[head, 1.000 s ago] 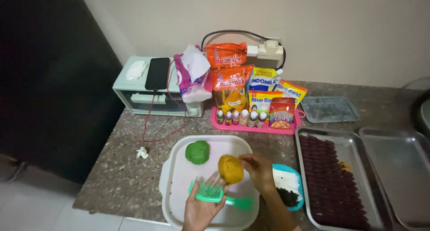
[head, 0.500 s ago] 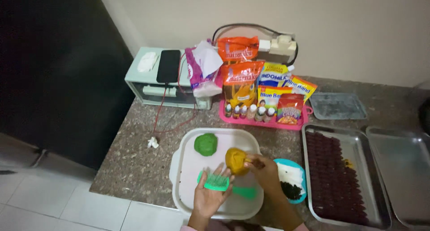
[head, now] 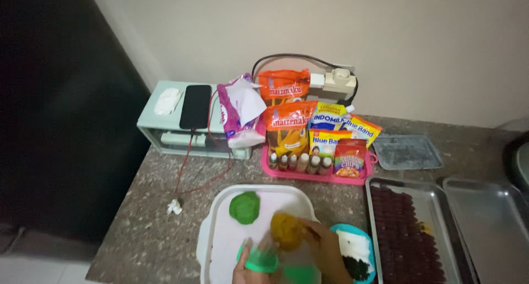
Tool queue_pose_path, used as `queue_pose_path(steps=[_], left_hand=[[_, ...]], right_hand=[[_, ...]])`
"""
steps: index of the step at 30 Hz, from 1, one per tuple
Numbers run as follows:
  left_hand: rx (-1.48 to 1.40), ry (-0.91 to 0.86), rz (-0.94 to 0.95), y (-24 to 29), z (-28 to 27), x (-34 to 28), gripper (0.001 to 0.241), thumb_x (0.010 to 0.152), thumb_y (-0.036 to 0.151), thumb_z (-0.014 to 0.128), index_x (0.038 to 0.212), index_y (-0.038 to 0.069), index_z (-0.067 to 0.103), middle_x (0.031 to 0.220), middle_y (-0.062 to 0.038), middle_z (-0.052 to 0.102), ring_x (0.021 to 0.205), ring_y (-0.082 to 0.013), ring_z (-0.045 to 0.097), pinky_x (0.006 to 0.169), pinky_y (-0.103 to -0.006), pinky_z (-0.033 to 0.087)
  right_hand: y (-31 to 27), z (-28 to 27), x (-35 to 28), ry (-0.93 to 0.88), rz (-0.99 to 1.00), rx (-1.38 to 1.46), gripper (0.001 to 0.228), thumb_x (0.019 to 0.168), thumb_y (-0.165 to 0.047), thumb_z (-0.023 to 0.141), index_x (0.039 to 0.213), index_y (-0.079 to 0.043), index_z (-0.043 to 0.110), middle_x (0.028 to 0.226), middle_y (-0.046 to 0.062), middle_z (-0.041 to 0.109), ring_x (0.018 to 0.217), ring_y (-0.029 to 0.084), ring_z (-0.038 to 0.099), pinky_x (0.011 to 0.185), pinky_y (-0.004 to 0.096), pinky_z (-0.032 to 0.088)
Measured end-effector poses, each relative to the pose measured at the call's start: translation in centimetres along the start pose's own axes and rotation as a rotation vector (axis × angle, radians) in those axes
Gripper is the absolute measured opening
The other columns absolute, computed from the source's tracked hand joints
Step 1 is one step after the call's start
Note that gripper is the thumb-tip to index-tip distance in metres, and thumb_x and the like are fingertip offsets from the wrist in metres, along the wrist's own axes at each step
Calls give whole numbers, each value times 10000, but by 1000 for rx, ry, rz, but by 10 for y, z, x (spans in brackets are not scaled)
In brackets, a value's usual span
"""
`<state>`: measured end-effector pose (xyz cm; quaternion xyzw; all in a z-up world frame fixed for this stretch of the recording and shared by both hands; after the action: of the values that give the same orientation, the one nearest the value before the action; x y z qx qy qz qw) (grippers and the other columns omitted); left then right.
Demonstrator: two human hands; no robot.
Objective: Shaping and texturing colored dough using hands and a plastic comb tool
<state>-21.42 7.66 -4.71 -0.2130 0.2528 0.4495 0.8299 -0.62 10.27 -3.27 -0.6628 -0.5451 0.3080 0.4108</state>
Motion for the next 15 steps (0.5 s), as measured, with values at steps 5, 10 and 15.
queue_pose_path(steps=[5,10,15], left_hand=[[52,207,75,1,-2,15,689,937,571,512,1367,56,668,1269,-94,709,1009,-318,645,864,-567,501],[-28,-137,128,29,-66,78,456,977,457,466,1295,162,607,1418,-265,547,1138,-508,590,948,-763,428],[120,-190,-73,18,-23,19,643,925,541,538,1426,144,608,1336,-149,672,1236,-505,605,823,-568,555]], right_hand=[[7,4,0,51,153,358,289,786,-53,847,1075,-65,835,1066,85,773,986,204,767,806,316,654],[-19,-3,11,88,-194,39,205,843,-155,752,1029,-140,836,976,17,839,878,160,789,776,294,616],[-20,2,7,133,-416,123,285,965,-285,614,1133,-120,776,911,-17,775,834,87,715,739,246,575]])
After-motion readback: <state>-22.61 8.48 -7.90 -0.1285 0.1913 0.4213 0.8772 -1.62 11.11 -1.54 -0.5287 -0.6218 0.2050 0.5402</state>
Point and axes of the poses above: each hand's wrist, its own x-axis towards the middle knuckle, its own z-axis out of the palm, y = z × x, the point moved 4 cm from there along x, towards the middle knuckle
